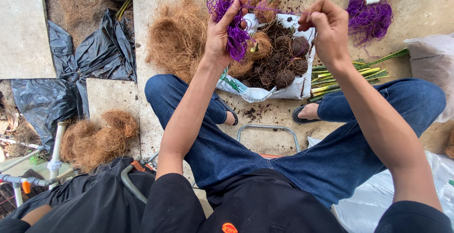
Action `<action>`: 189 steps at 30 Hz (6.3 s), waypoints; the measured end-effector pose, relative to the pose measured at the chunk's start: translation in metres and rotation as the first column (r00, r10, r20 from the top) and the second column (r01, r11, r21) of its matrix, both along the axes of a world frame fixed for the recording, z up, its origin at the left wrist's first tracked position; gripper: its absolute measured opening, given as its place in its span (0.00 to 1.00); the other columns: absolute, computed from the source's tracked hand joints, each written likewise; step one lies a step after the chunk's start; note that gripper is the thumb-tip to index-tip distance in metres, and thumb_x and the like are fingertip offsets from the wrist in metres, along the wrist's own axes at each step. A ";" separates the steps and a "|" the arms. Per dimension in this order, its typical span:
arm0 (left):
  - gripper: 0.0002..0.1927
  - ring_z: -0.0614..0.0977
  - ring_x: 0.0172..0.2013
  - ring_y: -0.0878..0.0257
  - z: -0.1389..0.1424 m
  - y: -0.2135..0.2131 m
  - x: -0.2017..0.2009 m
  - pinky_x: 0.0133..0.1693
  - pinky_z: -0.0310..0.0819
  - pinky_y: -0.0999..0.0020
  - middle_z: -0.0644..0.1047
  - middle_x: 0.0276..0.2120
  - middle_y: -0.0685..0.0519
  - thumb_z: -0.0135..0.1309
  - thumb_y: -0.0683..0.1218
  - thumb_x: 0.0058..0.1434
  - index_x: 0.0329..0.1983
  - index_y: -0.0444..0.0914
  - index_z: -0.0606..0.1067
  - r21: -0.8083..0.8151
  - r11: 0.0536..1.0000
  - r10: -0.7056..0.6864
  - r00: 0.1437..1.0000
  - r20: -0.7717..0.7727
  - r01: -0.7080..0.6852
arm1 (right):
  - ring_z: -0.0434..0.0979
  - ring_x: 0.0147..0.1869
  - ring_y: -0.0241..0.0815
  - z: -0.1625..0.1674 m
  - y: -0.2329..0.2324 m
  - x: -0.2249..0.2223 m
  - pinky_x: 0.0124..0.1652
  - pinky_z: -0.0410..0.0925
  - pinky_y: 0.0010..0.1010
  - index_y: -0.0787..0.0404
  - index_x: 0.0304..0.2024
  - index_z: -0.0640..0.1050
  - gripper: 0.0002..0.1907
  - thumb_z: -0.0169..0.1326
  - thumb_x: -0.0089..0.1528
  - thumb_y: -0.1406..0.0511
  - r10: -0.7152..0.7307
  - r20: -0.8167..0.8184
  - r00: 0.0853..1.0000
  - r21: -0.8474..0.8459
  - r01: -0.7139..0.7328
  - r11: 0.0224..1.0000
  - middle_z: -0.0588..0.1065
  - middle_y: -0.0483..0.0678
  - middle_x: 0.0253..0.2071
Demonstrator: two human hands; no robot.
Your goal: The person wraps a plant's root ball with coconut coir and then secures it with purple string. They handle the plant, coir, and string by hand, wrapping the string around the root ball multiple times and tying it off.
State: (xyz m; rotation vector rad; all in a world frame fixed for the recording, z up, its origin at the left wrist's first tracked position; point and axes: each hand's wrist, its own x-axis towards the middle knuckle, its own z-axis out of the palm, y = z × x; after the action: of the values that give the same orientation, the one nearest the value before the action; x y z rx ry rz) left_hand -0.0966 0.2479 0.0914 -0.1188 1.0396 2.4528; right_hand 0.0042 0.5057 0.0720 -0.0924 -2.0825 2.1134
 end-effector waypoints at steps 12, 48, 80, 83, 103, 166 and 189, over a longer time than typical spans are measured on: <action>0.16 0.82 0.32 0.68 0.000 0.016 0.022 0.33 0.79 0.72 0.82 0.46 0.45 0.65 0.45 0.66 0.54 0.35 0.78 -0.193 0.948 -0.276 0.956 -0.102 0.254 | 0.74 0.41 0.31 0.045 -0.043 -0.006 0.43 0.70 0.23 0.65 0.63 0.71 0.19 0.57 0.72 0.65 0.271 0.140 0.952 -0.079 -0.262 0.962 0.73 0.43 0.40; 0.15 0.80 0.29 0.72 0.003 0.011 0.015 0.29 0.76 0.75 0.85 0.39 0.51 0.63 0.46 0.65 0.51 0.35 0.80 -0.354 0.907 -0.287 0.951 -0.119 0.229 | 0.57 0.26 0.25 0.036 -0.036 -0.011 0.26 0.49 0.22 0.64 0.52 0.82 0.11 0.62 0.71 0.64 0.039 0.225 0.974 0.217 -0.089 0.972 0.65 0.35 0.23; 0.21 0.81 0.33 0.72 -0.010 0.017 0.016 0.38 0.74 0.74 0.82 0.29 0.57 0.56 0.58 0.77 0.41 0.37 0.85 -0.532 0.826 -0.494 0.692 -0.527 0.184 | 0.63 0.28 0.25 0.019 -0.024 -0.006 0.28 0.54 0.20 0.65 0.46 0.80 0.06 0.58 0.75 0.67 -0.124 0.053 0.991 -0.002 0.124 0.992 0.70 0.36 0.28; 0.21 0.71 0.22 0.73 -0.001 0.016 0.015 0.26 0.62 0.76 0.73 0.21 0.60 0.57 0.58 0.73 0.37 0.35 0.81 -0.427 0.818 -0.497 0.848 -0.185 0.386 | 0.65 0.30 0.25 0.012 -0.021 -0.008 0.30 0.57 0.21 0.66 0.46 0.81 0.07 0.58 0.75 0.66 -0.150 0.108 0.983 -0.036 0.155 0.987 0.72 0.37 0.30; 0.23 0.66 0.22 0.72 -0.022 0.013 0.020 0.24 0.65 0.75 0.66 0.22 0.58 0.47 0.52 0.77 0.65 0.31 0.72 -0.085 0.968 -0.238 0.971 -0.023 0.235 | 0.71 0.32 0.29 0.013 -0.039 0.006 0.32 0.65 0.21 0.63 0.54 0.81 0.11 0.51 0.77 0.64 -0.071 0.048 0.996 -0.150 0.078 0.986 0.77 0.44 0.34; 0.17 0.72 0.23 0.75 -0.025 0.024 0.042 0.24 0.62 0.77 0.83 0.32 0.55 0.64 0.47 0.67 0.54 0.33 0.81 -0.342 0.889 -0.339 0.940 -0.044 0.304 | 0.67 0.25 0.29 0.049 -0.047 0.018 0.26 0.64 0.24 0.60 0.68 0.71 0.32 0.65 0.63 0.78 0.118 -0.105 0.987 0.507 -0.049 0.860 0.79 0.49 0.37; 0.13 0.78 0.35 0.73 -0.024 0.027 0.037 0.38 0.71 0.77 0.83 0.37 0.56 0.66 0.47 0.64 0.47 0.35 0.84 -0.486 0.850 -0.298 0.946 -0.129 0.202 | 0.67 0.29 0.25 0.049 -0.016 0.007 0.27 0.59 0.19 0.63 0.50 0.82 0.11 0.64 0.69 0.64 0.094 0.197 0.976 0.418 -0.170 0.892 0.75 0.41 0.30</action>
State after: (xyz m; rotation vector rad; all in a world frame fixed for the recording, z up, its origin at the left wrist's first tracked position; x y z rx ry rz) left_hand -0.0594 0.2748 0.0673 0.1094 1.6151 1.9645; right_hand 0.0111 0.4898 0.1209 -0.0775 -2.6829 1.7012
